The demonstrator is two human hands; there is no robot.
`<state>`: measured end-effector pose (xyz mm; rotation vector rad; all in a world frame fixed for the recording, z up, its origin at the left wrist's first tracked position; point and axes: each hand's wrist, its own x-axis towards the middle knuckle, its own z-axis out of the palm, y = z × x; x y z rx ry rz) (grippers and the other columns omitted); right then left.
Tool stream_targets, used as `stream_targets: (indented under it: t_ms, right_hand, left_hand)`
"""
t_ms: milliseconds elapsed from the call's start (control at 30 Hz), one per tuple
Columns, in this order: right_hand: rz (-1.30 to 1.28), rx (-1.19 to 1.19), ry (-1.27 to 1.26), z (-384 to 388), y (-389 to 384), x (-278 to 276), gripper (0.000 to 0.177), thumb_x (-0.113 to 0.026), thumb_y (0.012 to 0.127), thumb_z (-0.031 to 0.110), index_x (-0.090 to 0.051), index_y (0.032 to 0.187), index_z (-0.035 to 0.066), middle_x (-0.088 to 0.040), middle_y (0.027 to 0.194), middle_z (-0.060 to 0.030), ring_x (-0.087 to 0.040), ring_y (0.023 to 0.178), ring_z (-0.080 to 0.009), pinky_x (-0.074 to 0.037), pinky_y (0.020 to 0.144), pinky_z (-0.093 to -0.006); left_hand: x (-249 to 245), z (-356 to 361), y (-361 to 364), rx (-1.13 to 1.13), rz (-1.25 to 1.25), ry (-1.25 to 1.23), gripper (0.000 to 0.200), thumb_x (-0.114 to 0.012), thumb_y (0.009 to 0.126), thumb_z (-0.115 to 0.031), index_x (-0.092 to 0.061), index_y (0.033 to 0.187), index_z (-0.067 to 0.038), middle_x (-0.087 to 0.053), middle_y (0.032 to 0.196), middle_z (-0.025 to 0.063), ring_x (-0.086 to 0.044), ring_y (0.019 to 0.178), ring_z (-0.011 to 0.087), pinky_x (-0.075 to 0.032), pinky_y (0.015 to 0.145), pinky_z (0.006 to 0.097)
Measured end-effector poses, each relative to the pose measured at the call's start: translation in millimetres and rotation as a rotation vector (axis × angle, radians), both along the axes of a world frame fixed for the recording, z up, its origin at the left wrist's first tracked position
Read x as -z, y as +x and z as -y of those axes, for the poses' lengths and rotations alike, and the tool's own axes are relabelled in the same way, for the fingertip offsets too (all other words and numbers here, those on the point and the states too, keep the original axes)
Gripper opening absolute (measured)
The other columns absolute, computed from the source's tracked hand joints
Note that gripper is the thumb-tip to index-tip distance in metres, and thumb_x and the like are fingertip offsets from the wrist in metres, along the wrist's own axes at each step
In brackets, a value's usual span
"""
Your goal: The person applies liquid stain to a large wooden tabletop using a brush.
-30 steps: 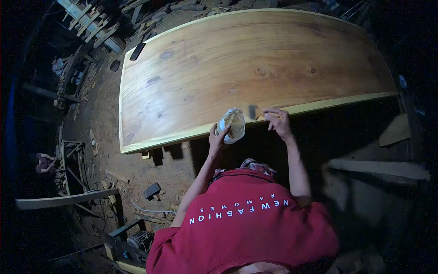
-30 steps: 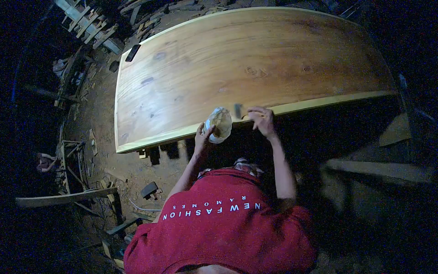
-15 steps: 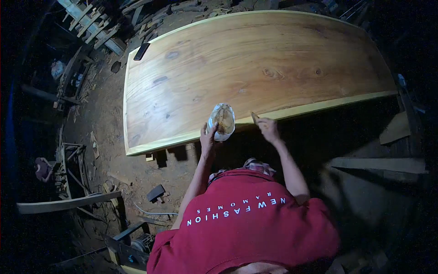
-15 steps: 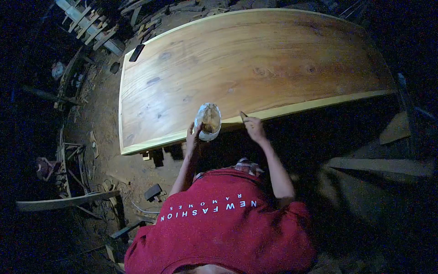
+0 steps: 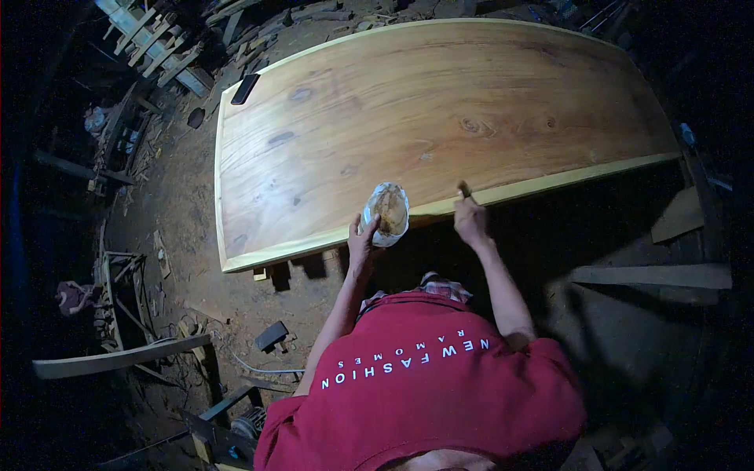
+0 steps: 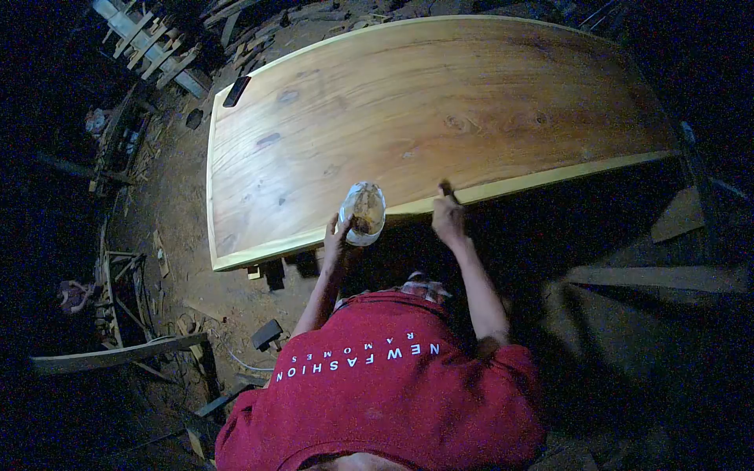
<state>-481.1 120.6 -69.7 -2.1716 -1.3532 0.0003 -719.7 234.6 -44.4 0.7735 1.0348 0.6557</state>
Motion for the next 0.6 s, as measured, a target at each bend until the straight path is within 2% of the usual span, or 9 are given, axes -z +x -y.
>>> stream_targets:
  t_ms: [67, 167, 233, 300, 367, 433, 500, 567, 600]
  right_hand:
    - [0.083, -0.094, -0.031, -3.4, -9.3, 9.2, 0.016, -0.047, 0.077, 0.01, -0.054, 0.066, 0.001, -0.054, 0.067, -0.02, -0.053, 0.063, -0.0391, -0.041, 0.051, -0.0443]
    - [0.106, -0.181, 0.086, -7.9, 1.2, 15.0, 0.014, -0.05, 0.076, 0.012, -0.057, 0.071, 0.002, -0.055, 0.063, -0.0164, -0.055, 0.054, -0.0332, -0.041, 0.047, -0.0412]
    - [-0.4, -0.005, 0.208, -11.1, 35.2, 12.3, 0.011, -0.054, 0.075, 0.013, -0.06, 0.078, 0.004, -0.055, 0.059, -0.0102, -0.056, 0.048, -0.0216, -0.04, 0.041, -0.0323]
    - [-1.017, 0.201, 0.143, -4.7, 72.2, -13.0, 0.015, -0.057, 0.074, 0.014, -0.06, 0.087, 0.005, -0.056, 0.06, -0.0052, -0.055, 0.045, -0.0119, -0.038, 0.037, -0.0227]
    - [-1.128, 0.287, 0.148, 1.0, 107.2, -13.4, 0.017, -0.058, 0.075, 0.013, -0.059, 0.09, 0.005, -0.057, 0.061, -0.006, -0.055, 0.044, -0.0113, -0.036, 0.035, -0.019]
    - [-1.087, 0.424, 0.241, 1.5, 122.7, -15.2, 0.019, -0.058, 0.074, 0.012, -0.057, 0.091, 0.003, -0.057, 0.061, -0.0063, -0.055, 0.044, -0.0115, -0.036, 0.035, -0.0191]
    - [-1.074, 0.456, 0.263, -5.4, 127.8, -9.5, 0.019, -0.058, 0.075, 0.012, -0.058, 0.092, 0.003, -0.057, 0.061, -0.0073, -0.056, 0.046, -0.0128, -0.038, 0.037, -0.0206]
    - [-0.757, 0.441, 0.309, -17.9, 125.7, 7.9, 0.017, -0.057, 0.075, 0.011, -0.061, 0.089, 0.003, -0.057, 0.061, -0.0064, -0.058, 0.051, -0.0151, -0.041, 0.039, -0.0236]
    - [-0.418, 0.401, 0.252, -26.9, 123.4, 28.1, 0.016, -0.055, 0.077, 0.016, -0.064, 0.084, 0.005, -0.059, 0.062, -0.0083, -0.058, 0.053, -0.0205, -0.044, 0.045, -0.0295]
  left_hand:
    - [8.3, -3.7, -2.2, -0.005, 0.03, 0.012, 0.081, -0.07, 0.069, -0.037, -0.025, 0.131, -0.011, -0.045, 0.118, 0.0145, -0.053, 0.096, 0.0269, -0.047, 0.064, 0.0388]
    - [10.1, -6.4, -8.2, -0.004, 0.046, 0.021, 0.081, -0.07, 0.069, -0.038, -0.025, 0.13, -0.012, -0.045, 0.119, 0.0139, -0.051, 0.099, 0.027, -0.046, 0.067, 0.0405]
    - [4.3, -7.3, -13.3, 0.001, 0.027, 0.016, 0.08, -0.07, 0.069, -0.038, -0.026, 0.13, -0.012, -0.044, 0.119, 0.0135, -0.05, 0.1, 0.0271, -0.046, 0.068, 0.0413]
    - [-8.4, -6.8, -16.9, -0.026, -0.054, -0.048, 0.078, -0.069, 0.069, -0.038, -0.027, 0.129, -0.013, -0.044, 0.12, 0.0133, -0.047, 0.104, 0.0272, -0.045, 0.069, 0.0419]
    - [-3.3, -10.4, -21.4, -0.023, -0.045, -0.032, 0.077, -0.069, 0.069, -0.038, -0.028, 0.129, -0.013, -0.045, 0.118, 0.0131, -0.05, 0.1, 0.0262, -0.046, 0.066, 0.04]
    - [-6.5, -13.4, -20.8, -0.027, -0.035, -0.011, 0.076, -0.069, 0.069, -0.038, -0.028, 0.128, -0.013, -0.046, 0.117, 0.0129, -0.052, 0.096, 0.0253, -0.046, 0.064, 0.038]
    - [-10.0, -15.4, -22.8, -0.038, -0.041, 0.012, 0.076, -0.069, 0.069, -0.039, -0.029, 0.128, -0.013, -0.05, 0.111, 0.0125, -0.056, 0.084, 0.0224, -0.046, 0.056, 0.0324]
    - [-8.3, -18.6, -24.7, -0.045, -0.049, 0.004, 0.076, -0.069, 0.069, -0.039, -0.029, 0.128, -0.013, -0.051, 0.109, 0.0123, -0.057, 0.08, 0.0213, -0.046, 0.054, 0.0305]
    - [-7.3, -20.2, -24.5, -0.048, -0.056, -0.005, 0.076, -0.069, 0.069, -0.039, -0.03, 0.128, -0.013, -0.052, 0.106, 0.0122, -0.057, 0.076, 0.0201, -0.045, 0.051, 0.0286]
